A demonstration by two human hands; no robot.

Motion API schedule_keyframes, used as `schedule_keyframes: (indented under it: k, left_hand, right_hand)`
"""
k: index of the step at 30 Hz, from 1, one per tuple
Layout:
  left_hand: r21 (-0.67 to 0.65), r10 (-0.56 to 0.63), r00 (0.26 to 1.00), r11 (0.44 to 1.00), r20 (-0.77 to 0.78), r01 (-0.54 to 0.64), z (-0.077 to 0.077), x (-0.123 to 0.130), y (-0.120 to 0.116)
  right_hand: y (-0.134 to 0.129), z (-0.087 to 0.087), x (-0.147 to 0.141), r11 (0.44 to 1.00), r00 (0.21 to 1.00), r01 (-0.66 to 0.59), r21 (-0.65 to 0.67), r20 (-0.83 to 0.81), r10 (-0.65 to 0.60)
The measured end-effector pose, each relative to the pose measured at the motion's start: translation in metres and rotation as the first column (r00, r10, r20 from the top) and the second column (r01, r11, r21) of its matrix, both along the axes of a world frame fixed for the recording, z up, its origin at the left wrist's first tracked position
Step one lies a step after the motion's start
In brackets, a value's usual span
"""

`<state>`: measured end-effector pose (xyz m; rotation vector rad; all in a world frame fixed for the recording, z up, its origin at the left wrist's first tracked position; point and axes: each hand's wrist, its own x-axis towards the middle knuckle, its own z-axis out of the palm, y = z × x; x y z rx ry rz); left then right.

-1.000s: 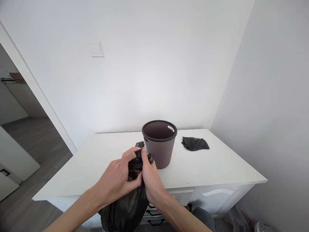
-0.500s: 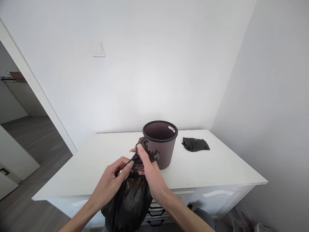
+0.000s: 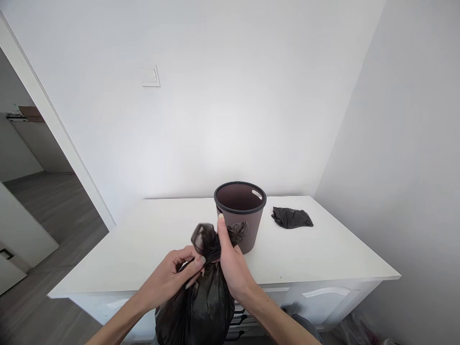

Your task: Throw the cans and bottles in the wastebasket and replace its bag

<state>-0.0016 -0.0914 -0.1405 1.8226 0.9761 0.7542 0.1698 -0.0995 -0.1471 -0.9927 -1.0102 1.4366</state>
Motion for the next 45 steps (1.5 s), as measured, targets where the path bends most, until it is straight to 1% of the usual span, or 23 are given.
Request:
schedule_keyframes:
  k: [2, 3, 5, 7, 8, 10, 11, 12, 16, 18, 20, 21, 23, 25, 27, 28, 31, 34, 37, 39, 41, 43, 45]
  left_hand:
    - [-0.112, -0.072, 0.991, 0.99, 0.117, 0.085, 0.001, -0.003, 0.003]
    - [-0.158, -0.073, 0.98, 0.982, 0.183, 0.103, 0.002, -0.003, 0.004]
    - [-0.234, -0.035, 0.961, 0.967, 0.273, 0.101, 0.007, -0.002, 0.004]
    - [-0.285, 0.0, 0.952, 0.954, 0.305, 0.091, 0.014, 0.001, 0.004]
    - [-0.294, 0.01, 0.952, 0.952, 0.306, 0.085, 0.017, 0.002, 0.004]
    - [-0.279, 0.024, 0.951, 0.958, 0.307, 0.066, 0.023, 0.005, 0.003]
    - [-0.258, 0.027, 0.951, 0.964, 0.309, 0.057, 0.026, 0.007, 0.003]
    - [-0.231, 0.025, 0.952, 0.972, 0.306, 0.049, 0.028, 0.008, 0.003]
    - [-0.078, -0.03, 0.976, 0.996, 0.217, 0.048, 0.031, 0.015, -0.001]
    - [0.012, -0.054, 0.99, 0.999, 0.129, 0.053, 0.029, 0.02, -0.005]
    - [0.068, -0.051, 0.997, 0.997, 0.062, 0.047, 0.027, 0.025, -0.007]
    - [0.071, -0.039, 0.998, 0.997, 0.047, 0.035, 0.026, 0.027, -0.007]
    - [0.055, 0.027, 0.998, 0.998, 0.065, -0.031, 0.025, 0.031, -0.004]
    - [0.038, 0.13, 0.984, 0.99, 0.124, -0.136, 0.026, 0.035, 0.0]
    - [-0.002, 0.201, 0.957, 0.979, 0.209, -0.205, 0.028, 0.039, 0.003]
    - [-0.043, 0.217, 0.942, 0.976, 0.257, -0.213, 0.029, 0.04, 0.005]
    - [-0.234, 0.271, 0.87, 0.954, 0.412, -0.187, 0.028, 0.044, 0.007]
    - [-0.408, 0.373, 0.774, 0.898, 0.512, -0.163, 0.023, 0.042, 0.01]
    - [-0.487, 0.428, 0.71, 0.863, 0.559, -0.137, 0.018, 0.038, 0.015]
    - [-0.495, 0.436, 0.681, 0.86, 0.588, -0.123, 0.014, 0.035, 0.021]
    - [-0.495, 0.442, 0.637, 0.862, 0.632, -0.107, 0.009, 0.029, 0.03]
    - [-0.52, 0.483, 0.554, 0.848, 0.678, -0.103, 0.003, 0.02, 0.041]
    - [-0.571, 0.566, 0.453, 0.809, 0.689, -0.142, -0.006, 0.007, 0.052]
  right_hand:
    - [-0.001, 0.005, 0.007, 0.993, 0.993, -0.119, 0.026, 0.021, 0.118]
    - [-0.002, 0.009, 0.011, 0.983, 0.982, -0.181, 0.044, 0.059, 0.178]
    - [-0.005, 0.019, 0.02, 0.956, 0.949, -0.273, 0.11, 0.194, 0.249]
    - [-0.009, 0.029, 0.03, 0.905, 0.889, -0.364, 0.221, 0.371, 0.267]
    - [-0.01, 0.032, 0.034, 0.867, 0.857, -0.41, 0.284, 0.447, 0.258]
    - [-0.011, 0.036, 0.041, 0.794, 0.819, -0.456, 0.403, 0.539, 0.197]
    - [-0.01, 0.035, 0.043, 0.775, 0.817, -0.444, 0.45, 0.558, 0.145]
    - [-0.009, 0.033, 0.046, 0.772, 0.822, -0.41, 0.486, 0.564, 0.081]
    - [-0.004, 0.012, 0.048, 0.817, 0.809, -0.218, 0.534, 0.567, -0.155]
    - [-0.002, 0.003, 0.046, 0.812, 0.793, -0.099, 0.575, 0.538, -0.284]
    - [0.001, -0.003, 0.042, 0.778, 0.79, 0.009, 0.628, 0.473, -0.391]
    - [0.003, -0.004, 0.039, 0.756, 0.794, 0.047, 0.653, 0.436, -0.425]
    - [0.007, -0.004, 0.034, 0.7, 0.793, 0.084, 0.709, 0.378, -0.478]
    - [0.012, -0.003, 0.028, 0.632, 0.759, 0.073, 0.771, 0.368, -0.537]
    - [0.018, -0.002, 0.024, 0.571, 0.713, 0.032, 0.821, 0.381, -0.588]
    - [0.021, -0.001, 0.023, 0.544, 0.694, 0.011, 0.839, 0.385, -0.609]
    - [0.028, -0.003, 0.023, 0.503, 0.649, -0.052, 0.862, 0.412, -0.64]
    - [0.035, -0.007, 0.029, 0.516, 0.636, -0.175, 0.838, 0.497, -0.591]
    - [0.041, -0.012, 0.034, 0.51, 0.678, -0.298, 0.807, 0.555, -0.482]
    - [0.042, -0.016, 0.035, 0.501, 0.699, -0.307, 0.809, 0.549, -0.458]
    - [0.041, -0.022, 0.035, 0.507, 0.692, -0.281, 0.815, 0.538, -0.481]
    - [0.038, -0.033, 0.038, 0.52, 0.665, -0.254, 0.815, 0.538, -0.518]
    - [0.031, -0.048, 0.045, 0.521, 0.632, -0.234, 0.821, 0.535, -0.56]
